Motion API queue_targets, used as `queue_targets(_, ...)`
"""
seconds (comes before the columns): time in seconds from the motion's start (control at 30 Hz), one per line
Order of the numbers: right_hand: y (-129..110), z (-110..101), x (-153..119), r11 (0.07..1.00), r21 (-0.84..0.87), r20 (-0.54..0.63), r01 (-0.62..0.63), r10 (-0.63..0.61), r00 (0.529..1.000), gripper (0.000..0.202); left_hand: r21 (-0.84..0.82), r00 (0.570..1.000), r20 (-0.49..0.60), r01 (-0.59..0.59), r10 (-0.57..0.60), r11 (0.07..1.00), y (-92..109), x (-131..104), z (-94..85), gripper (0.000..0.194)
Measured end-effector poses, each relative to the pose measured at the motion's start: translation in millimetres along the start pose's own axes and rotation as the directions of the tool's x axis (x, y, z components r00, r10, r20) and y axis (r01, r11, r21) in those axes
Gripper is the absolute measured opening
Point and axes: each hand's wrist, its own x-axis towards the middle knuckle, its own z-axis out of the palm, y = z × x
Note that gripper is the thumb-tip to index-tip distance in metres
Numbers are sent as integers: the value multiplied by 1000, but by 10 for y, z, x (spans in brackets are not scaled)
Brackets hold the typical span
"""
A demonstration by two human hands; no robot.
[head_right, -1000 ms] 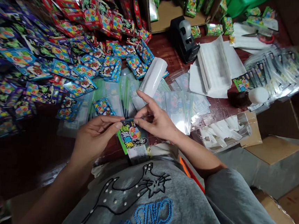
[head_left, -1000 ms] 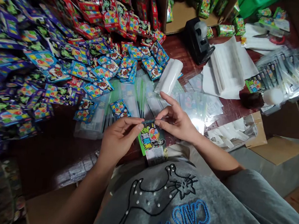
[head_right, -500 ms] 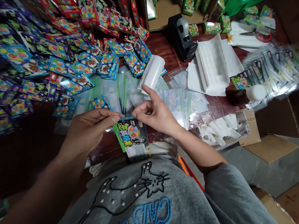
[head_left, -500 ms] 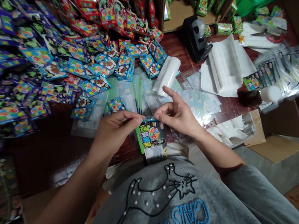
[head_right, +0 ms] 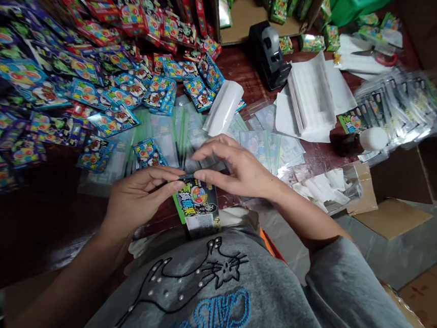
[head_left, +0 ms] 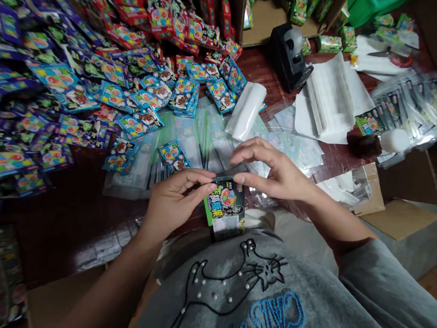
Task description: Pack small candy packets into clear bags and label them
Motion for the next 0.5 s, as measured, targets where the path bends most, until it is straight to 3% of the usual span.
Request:
queue_targets(0.13, -14, 62, 202, 991, -113, 193, 66, -43, 980, 6, 0, 1000, 7, 1, -1, 1000, 11, -31, 0, 18)
queue_targets(0.33, 13, 240, 254, 961, -267, 132, 65, -30, 991, 25, -50, 998, -45, -44, 42, 998, -7, -139, -45, 14)
queue_targets(0.43, 20, 350, 310, 939, -321, 164, 122, -72, 984, 17, -87, 994, -103, -41, 32, 995, -21, -234, -76, 12)
queue_targets(0.5, 34, 461, 408, 918, -360, 217, 163, -88, 972, 25, -100, 985, -170, -28, 11, 995, -39, -316, -161, 13)
